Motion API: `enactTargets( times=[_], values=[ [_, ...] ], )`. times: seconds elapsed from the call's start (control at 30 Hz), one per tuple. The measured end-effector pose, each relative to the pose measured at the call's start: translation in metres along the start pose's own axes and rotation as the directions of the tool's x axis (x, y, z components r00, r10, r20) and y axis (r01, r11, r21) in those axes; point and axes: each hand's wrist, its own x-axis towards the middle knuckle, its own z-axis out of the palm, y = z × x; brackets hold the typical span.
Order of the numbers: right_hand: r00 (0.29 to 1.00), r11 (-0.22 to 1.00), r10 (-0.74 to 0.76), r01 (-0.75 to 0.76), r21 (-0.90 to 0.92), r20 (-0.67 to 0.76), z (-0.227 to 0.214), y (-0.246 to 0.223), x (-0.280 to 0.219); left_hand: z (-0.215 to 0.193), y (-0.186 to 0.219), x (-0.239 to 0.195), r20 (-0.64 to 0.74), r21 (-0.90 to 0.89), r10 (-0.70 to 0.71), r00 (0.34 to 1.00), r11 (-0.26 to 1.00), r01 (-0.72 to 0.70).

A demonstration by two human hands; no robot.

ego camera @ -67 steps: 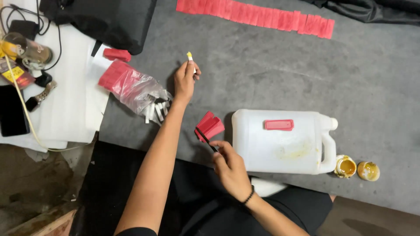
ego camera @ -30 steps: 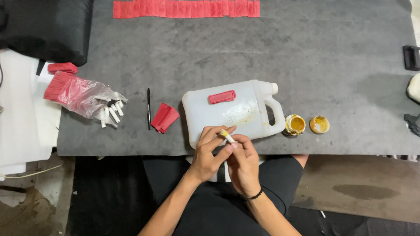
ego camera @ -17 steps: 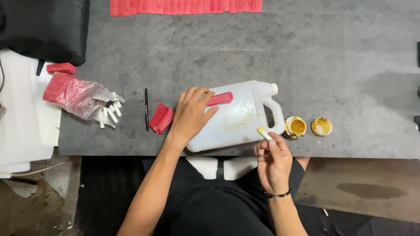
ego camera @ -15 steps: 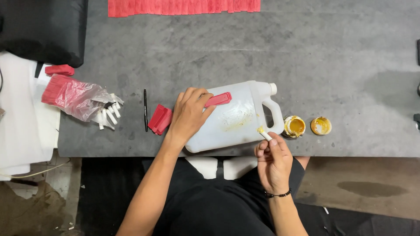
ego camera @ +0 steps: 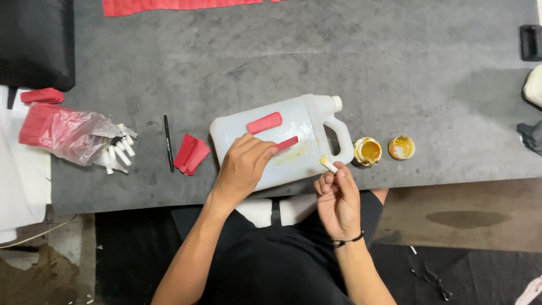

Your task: Marking red leather strips with a pen and applying a finishing substance to them using a manual applicator.

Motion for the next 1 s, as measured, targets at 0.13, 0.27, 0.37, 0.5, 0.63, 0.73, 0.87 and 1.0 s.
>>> enactTargets(
  times=[0.13,0.27,0.37,0.5,0.63,0.73,0.87,1.0],
  values=[
    [1.000,1.000,0.018,-0.017,0.017,-0.012,-0.006,-0.005,0.000,0.019,0.004,0.001,-0.001,0.047,0.006,1.000,0.999,-0.005],
    [0.996,0.998,-0.055,0.052,-0.038,-0.077,-0.020,-0.018,0.001,0.026,0.002,-0.001,-0.046,0.220,0.049,0.998,0.975,-0.038],
    [0.962,0.951,-0.221,0.175,-0.257,-0.162,-0.038,-0.036,0.012,0.026,-0.002,-0.005,-0.118,0.233,0.094,0.989,0.970,-0.064],
    [0.840,0.481,-0.543,0.310,-0.820,-0.001,-0.064,-0.072,0.036,0.024,-0.004,-0.008,-0.196,0.140,0.156,0.968,0.982,-0.129],
    [0.782,-0.028,-0.559,0.316,-0.948,0.277,-0.060,-0.095,0.055,0.023,-0.004,-0.007,-0.210,0.077,0.148,0.966,0.988,-0.135],
    [0.738,-0.305,-0.485,0.359,-0.882,0.469,-0.070,-0.099,0.070,0.022,-0.007,-0.009,-0.229,0.034,0.103,0.968,0.995,-0.098],
    [0.714,-0.429,-0.380,0.428,-0.796,0.588,-0.078,-0.098,0.081,0.020,-0.004,-0.009,-0.268,0.002,0.083,0.960,0.996,-0.086],
    [0.772,-0.449,-0.291,0.412,-0.793,0.565,-0.070,-0.102,0.083,0.018,0.001,-0.007,-0.268,-0.003,0.078,0.960,0.997,-0.082]
  ],
)
